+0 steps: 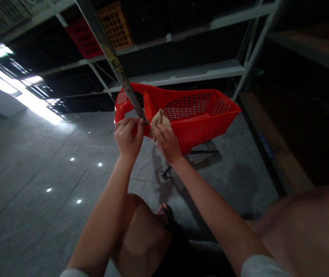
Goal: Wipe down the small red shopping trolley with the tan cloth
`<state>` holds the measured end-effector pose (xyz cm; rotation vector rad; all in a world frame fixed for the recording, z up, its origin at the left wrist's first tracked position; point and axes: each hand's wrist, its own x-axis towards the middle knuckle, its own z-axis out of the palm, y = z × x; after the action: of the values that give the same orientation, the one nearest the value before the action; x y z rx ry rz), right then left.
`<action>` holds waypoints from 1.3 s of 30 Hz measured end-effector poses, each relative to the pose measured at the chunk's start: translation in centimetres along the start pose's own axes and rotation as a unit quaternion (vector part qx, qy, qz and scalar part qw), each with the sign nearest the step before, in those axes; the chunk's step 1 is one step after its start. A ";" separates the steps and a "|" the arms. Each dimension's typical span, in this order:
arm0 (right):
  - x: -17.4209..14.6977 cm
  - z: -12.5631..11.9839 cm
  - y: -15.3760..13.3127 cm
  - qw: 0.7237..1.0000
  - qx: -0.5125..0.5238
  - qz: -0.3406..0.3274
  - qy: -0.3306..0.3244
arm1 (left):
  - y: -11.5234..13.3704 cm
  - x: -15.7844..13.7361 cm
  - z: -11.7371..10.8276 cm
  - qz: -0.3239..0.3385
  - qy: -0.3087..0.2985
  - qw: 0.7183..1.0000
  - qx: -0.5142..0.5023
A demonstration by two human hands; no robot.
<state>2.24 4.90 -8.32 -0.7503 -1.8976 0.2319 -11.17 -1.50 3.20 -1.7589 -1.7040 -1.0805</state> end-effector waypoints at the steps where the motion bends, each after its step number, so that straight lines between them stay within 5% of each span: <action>1: -1.1 0.3 0.5 0.999 0.003 0.021 -0.025 | 0.1 0.0 -0.1 0.009 0.001 1.000 0.009; 5: -7.6 1.3 3.1 0.988 0.009 0.122 -0.089 | 0.9 -0.1 -0.6 0.043 0.002 0.998 0.053; 10: -11.8 0.8 5.4 0.976 0.006 0.215 -0.025 | 2.4 -0.5 -1.0 0.026 0.008 0.997 0.073; 14: -7.7 -1.1 4.7 0.962 0.006 0.259 0.081 | 2.9 -0.5 -1.3 0.000 -0.018 0.999 0.052; 17: -2.4 -2.1 1.8 0.966 0.019 0.208 0.151 | 2.8 -0.2 -1.5 -0.022 -0.032 0.999 0.029; 22: 1.9 -1.7 -1.4 0.993 0.039 0.081 0.078 | 2.4 0.0 -1.4 -0.036 -0.018 0.999 0.029; 25: 1.4 -2.5 1.7 0.993 0.020 0.084 0.078 | 2.2 0.1 -1.5 -0.031 -0.013 0.999 0.026; 31: 0.6 -6.1 10.2 0.945 -0.008 0.234 0.228 | 2.3 0.0 -1.4 -0.039 -0.022 0.999 0.028; 35: -0.5 -4.0 6.5 0.935 0.036 0.233 0.264 | 2.5 0.1 -0.8 -0.057 -0.015 0.997 0.054; 39: -1.5 0.4 -0.8 0.971 0.089 0.134 0.177 | 2.4 0.3 -0.7 -0.068 -0.008 0.996 0.064</action>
<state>2.01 3.46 -9.25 -0.8621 -1.4168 0.4023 -8.97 -2.17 4.32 -1.5984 -1.8816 -0.9913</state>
